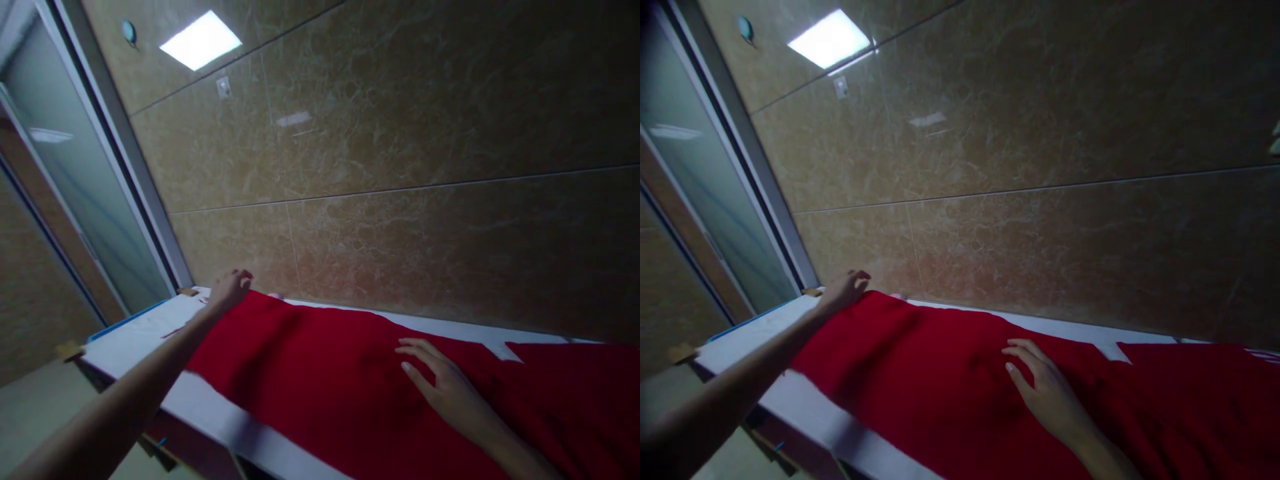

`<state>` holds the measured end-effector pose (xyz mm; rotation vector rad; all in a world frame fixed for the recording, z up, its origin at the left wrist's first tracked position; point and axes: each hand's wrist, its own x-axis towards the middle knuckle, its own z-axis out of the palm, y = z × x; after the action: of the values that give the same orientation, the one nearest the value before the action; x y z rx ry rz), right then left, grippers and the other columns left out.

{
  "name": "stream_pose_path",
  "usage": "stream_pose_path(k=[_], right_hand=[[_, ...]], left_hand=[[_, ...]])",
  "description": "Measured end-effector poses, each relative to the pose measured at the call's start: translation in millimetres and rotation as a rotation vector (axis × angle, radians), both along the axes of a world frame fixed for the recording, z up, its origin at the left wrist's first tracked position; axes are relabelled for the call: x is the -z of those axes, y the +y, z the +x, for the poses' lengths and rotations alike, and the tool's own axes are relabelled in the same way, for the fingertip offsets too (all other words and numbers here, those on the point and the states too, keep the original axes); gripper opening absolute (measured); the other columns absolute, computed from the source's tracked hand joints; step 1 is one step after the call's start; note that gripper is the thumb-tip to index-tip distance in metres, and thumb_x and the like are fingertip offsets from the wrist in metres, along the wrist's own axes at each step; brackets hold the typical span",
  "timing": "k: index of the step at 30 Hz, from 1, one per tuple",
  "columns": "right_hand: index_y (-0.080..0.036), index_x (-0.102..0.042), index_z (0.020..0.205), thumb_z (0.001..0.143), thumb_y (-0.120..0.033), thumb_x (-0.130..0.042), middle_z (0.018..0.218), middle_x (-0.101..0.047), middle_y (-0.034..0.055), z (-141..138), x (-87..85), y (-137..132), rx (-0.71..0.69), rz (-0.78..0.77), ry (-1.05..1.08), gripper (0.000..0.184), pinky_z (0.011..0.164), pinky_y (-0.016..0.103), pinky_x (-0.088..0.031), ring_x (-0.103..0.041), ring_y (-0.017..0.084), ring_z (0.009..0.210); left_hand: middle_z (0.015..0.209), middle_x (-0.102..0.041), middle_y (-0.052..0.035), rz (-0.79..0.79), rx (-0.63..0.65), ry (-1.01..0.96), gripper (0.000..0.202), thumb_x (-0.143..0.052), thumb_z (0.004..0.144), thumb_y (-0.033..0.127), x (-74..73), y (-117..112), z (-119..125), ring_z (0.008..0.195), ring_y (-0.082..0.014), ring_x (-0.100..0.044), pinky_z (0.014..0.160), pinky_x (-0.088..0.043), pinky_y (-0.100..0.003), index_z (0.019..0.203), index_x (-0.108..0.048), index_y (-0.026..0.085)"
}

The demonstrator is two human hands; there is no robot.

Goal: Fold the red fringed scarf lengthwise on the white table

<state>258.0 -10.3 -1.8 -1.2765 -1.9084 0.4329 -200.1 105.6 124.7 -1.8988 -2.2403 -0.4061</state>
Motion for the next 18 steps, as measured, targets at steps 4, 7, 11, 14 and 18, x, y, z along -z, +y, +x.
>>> stream_pose_path(k=[4,7,11,14,18], right_hand=[[-0.024,-0.074,0.112,0.093,-0.052,-0.045,0.134,-0.066,0.0117,5.3,1.7,4.1,0.039,0.017,-0.008,0.045,0.113,0.05,-0.045,-0.061,0.029,0.127],[-0.027,-0.075,0.112,0.091,-0.057,-0.047,0.132,-0.068,0.0093,10.5,5.4,7.1,0.069,0.02,-0.022,0.046,0.111,0.05,-0.047,-0.062,0.03,0.125],[-0.031,-0.077,0.108,0.089,-0.06,-0.049,0.129,-0.07,0.0067,16.0,9.4,12.9,0.092,0.056,-0.04,0.044,0.109,0.048,-0.05,-0.064,0.03,0.123],[-0.03,-0.077,0.104,0.089,-0.058,-0.048,0.125,-0.072,0.0065,16.6,6.1,16.2,0.11,0.097,-0.046,0.043,0.105,0.046,-0.053,-0.066,0.029,0.119],[-0.028,-0.078,0.1,0.087,-0.058,-0.049,0.121,-0.073,0.0081,16.3,-7.2,17.1,0.13,0.157,-0.031,0.043,0.104,0.045,-0.054,-0.068,0.029,0.115]], left_hand=[[0.15,-0.054,-0.0127,-0.202,0.025,-0.032,0.049,-0.042,0.098,0.049,96.8,-35.4,29.3,0.137,-0.0376,-0.05,0.106,-0.043,-0.061,0.138,-0.06,0.027],[0.165,-0.03,-0.0106,-0.308,-0.003,-0.055,0.066,-0.042,0.095,0.061,140.0,-69.1,37.0,0.15,-0.0458,-0.025,0.109,-0.026,-0.079,0.154,-0.042,0.03],[0.161,-0.039,-0.0048,-0.268,0.066,-0.025,0.053,-0.036,0.1,0.05,154.6,-93.7,28.4,0.15,-0.0396,-0.03,0.115,-0.024,-0.073,0.15,-0.048,0.034],[0.138,-0.066,-0.0034,-0.185,0.09,-0.014,0.042,-0.039,0.1,0.036,138.8,-85.7,-7.7,0.129,-0.0288,-0.06,0.115,-0.038,-0.047,0.13,-0.068,0.033],[0.114,-0.074,-0.0204,-0.087,-0.142,-0.078,0.045,-0.038,0.099,0.036,90.4,-56.0,-83.1,0.109,-0.0393,-0.069,0.091,-0.053,-0.05,0.12,-0.073,0.016]])
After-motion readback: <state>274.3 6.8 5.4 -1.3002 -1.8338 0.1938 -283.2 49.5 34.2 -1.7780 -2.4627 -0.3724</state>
